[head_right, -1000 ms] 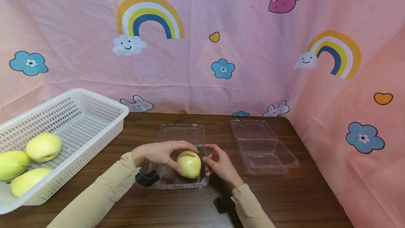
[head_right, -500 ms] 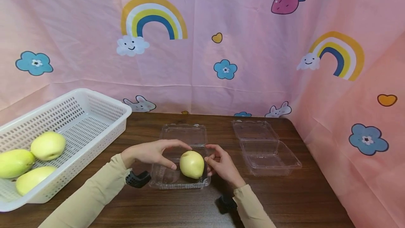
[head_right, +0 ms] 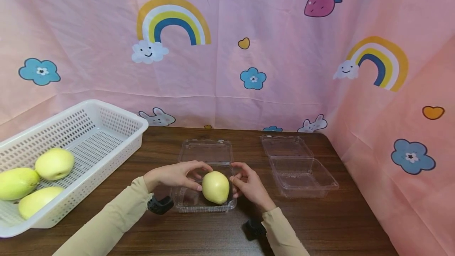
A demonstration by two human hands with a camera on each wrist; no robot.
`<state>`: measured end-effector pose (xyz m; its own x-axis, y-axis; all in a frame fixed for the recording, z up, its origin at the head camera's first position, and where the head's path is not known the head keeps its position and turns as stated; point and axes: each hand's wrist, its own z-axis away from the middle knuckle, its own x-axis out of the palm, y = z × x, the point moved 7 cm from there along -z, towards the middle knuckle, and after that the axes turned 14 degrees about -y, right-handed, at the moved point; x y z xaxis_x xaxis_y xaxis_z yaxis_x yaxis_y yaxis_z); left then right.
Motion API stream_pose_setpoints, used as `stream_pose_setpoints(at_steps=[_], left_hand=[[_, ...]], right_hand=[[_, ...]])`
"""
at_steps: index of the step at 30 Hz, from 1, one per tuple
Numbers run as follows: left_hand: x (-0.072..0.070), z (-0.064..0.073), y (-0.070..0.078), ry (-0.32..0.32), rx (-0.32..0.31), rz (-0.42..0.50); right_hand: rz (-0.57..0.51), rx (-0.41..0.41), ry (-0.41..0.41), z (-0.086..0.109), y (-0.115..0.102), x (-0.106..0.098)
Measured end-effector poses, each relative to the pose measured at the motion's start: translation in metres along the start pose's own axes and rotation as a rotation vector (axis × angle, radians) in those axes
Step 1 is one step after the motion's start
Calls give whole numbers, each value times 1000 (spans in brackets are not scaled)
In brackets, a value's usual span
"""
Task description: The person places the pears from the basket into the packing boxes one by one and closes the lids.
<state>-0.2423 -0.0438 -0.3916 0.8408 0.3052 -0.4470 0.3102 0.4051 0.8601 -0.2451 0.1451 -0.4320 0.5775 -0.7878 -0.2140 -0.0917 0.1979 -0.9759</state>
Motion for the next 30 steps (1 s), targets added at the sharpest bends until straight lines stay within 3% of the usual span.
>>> stream_pose_setpoints(at_steps=[7,19,27,30], left_hand=[[12,-13,-3,-37,58,144],[12,-20,-2,88,65,111],[14,-20,-3,79,83,182],[14,-19,-1,76,96,154]], right_hand=[[2,2,-4,1,-1,1],[16,-5,-12,0,1,0],[28,-20,-41,1,1,1],[13,-27,-43,1,2,1]])
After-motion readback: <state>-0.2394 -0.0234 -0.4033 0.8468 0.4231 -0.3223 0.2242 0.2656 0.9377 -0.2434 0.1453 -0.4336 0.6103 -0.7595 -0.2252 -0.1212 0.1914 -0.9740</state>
